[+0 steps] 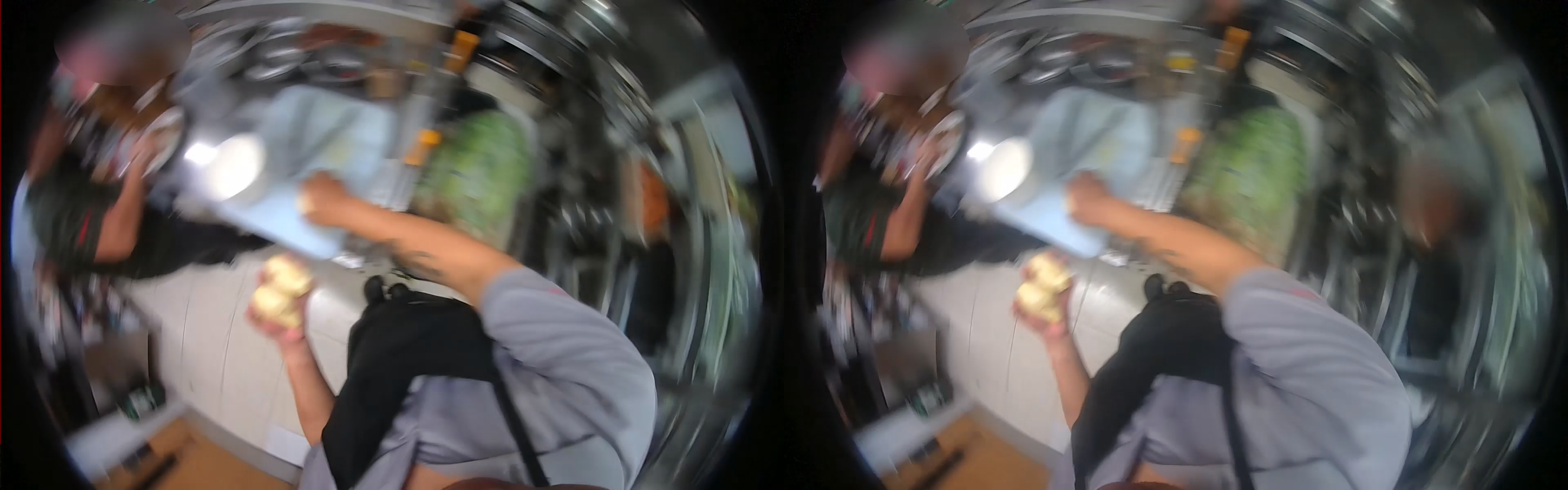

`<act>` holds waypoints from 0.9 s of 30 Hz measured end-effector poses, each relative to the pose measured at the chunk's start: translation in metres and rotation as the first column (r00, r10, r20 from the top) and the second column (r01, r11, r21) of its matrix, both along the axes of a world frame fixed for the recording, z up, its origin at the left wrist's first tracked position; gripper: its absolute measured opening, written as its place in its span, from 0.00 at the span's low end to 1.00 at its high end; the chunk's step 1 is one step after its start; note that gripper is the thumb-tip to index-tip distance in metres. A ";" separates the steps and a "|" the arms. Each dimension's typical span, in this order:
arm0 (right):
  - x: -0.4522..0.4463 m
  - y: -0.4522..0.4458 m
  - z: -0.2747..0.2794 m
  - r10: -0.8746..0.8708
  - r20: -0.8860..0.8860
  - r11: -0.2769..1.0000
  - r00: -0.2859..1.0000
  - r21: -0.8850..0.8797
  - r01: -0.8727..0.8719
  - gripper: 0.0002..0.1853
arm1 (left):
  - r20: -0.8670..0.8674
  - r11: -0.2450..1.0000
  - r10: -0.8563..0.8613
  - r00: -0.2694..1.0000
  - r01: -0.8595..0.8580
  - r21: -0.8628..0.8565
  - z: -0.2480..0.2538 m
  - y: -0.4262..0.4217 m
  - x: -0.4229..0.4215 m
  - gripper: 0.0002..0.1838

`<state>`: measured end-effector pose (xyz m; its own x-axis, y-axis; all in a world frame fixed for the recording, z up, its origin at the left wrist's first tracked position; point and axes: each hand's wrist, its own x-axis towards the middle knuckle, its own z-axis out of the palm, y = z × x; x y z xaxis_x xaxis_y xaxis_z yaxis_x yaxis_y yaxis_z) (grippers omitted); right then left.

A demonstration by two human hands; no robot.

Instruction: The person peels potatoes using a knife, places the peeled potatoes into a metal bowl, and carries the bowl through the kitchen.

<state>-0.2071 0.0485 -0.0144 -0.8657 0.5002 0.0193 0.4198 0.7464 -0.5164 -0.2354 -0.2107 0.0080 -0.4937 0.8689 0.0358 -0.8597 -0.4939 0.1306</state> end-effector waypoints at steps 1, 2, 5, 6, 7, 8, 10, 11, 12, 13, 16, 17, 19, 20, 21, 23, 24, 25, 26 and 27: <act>0.000 0.000 0.000 -0.032 -0.027 0.990 0.999 -0.136 0.028 0.32 | -0.016 0.999 -0.020 1.000 0.019 -0.051 0.001 -0.010 0.003 0.36; -0.002 0.001 -0.016 -0.042 -0.101 0.992 0.994 -0.123 0.029 0.31 | -0.021 0.996 -0.052 0.998 0.051 -0.069 -0.006 -0.016 0.007 0.37; 0.020 0.003 -0.006 -0.033 -0.118 0.974 0.992 -0.228 0.006 0.37 | 0.030 0.989 -0.125 0.992 0.127 -0.080 -0.015 -0.018 0.032 0.35; 0.028 -0.001 0.005 -0.039 -0.174 0.944 0.984 -0.330 -0.021 0.38 | 0.046 0.983 -0.146 0.988 0.150 -0.102 -0.015 -0.017 0.039 0.35; 0.036 -0.010 0.020 0.039 -0.238 0.910 0.970 -0.394 -0.133 0.39 | 0.031 0.973 -0.186 0.982 0.188 -0.134 -0.012 -0.019 0.042 0.36; 0.054 -0.017 0.035 0.112 -0.307 0.858 0.945 -0.450 -0.248 0.39 | 0.020 0.960 -0.222 0.975 0.222 -0.170 -0.009 -0.016 0.051 0.37; 0.090 -0.042 0.057 0.189 -0.401 0.779 0.897 -0.495 -0.385 0.39 | 0.017 0.924 -0.273 0.962 0.267 -0.274 -0.012 -0.014 0.066 0.40; 0.106 -0.051 0.065 0.225 -0.424 0.738 0.878 -0.514 -0.437 0.39 | 0.025 0.897 -0.290 0.957 0.280 -0.341 -0.017 -0.012 0.071 0.41; 0.121 -0.059 0.072 0.259 -0.446 0.698 0.856 -0.526 -0.486 0.39 | 0.031 0.867 -0.309 0.951 0.295 -0.402 -0.020 -0.008 0.076 0.43; 0.135 -0.063 0.082 0.320 -0.398 0.741 0.860 -0.460 -0.489 0.38 | -0.052 0.782 -0.259 0.965 0.177 -0.598 -0.014 0.001 0.086 0.44; 0.167 -0.072 0.092 0.305 -0.292 0.844 0.906 -0.358 -0.399 0.34 | -0.101 0.690 -0.328 0.939 0.165 -0.705 0.003 0.029 0.108 0.41; 0.176 -0.072 0.094 0.287 -0.272 0.859 0.918 -0.351 -0.373 0.33 | -0.074 0.686 -0.339 0.938 0.193 -0.702 0.006 0.036 0.115 0.39; 0.192 -0.067 0.099 0.254 -0.224 0.890 0.941 -0.326 -0.318 0.33 | -0.134 0.680 -0.423 0.896 0.217 -0.701 0.001 0.045 0.118 0.38; 0.199 -0.064 0.101 0.230 -0.217 0.910 0.949 -0.298 -0.289 0.33 | -0.164 0.677 -0.464 0.871 0.229 -0.699 -0.001 0.051 0.119 0.38; 0.206 -0.063 0.105 0.206 -0.210 0.926 0.956 -0.273 -0.259 0.33 | -0.169 0.692 -0.513 0.842 0.289 -0.661 -0.001 0.057 0.122 0.38; 0.218 -0.067 0.114 0.146 -0.144 0.966 0.979 -0.193 -0.172 0.33 | -0.231 0.737 -0.481 0.846 0.247 -0.629 -0.018 0.069 0.123 0.38; 0.223 -0.070 0.116 0.110 -0.159 0.978 0.981 -0.161 -0.136 0.33 | -0.257 0.758 -0.458 0.851 0.223 -0.613 -0.027 0.074 0.123 0.38; 0.226 -0.073 0.116 0.076 -0.179 0.986 0.981 -0.131 -0.100 0.34 | -0.201 0.773 -0.497 0.844 0.324 -0.546 -0.034 0.075 0.120 0.40; 0.228 -0.074 0.117 0.043 -0.202 0.993 0.978 -0.099 -0.064 0.35 | -0.151 0.777 -0.538 0.829 0.419 -0.469 -0.040 0.078 0.113 0.43; 0.232 -0.074 0.122 -0.008 -0.196 0.989 0.981 -0.148 -0.022 0.36 | -0.107 0.772 -0.582 0.806 0.506 -0.385 -0.040 0.081 0.109 0.46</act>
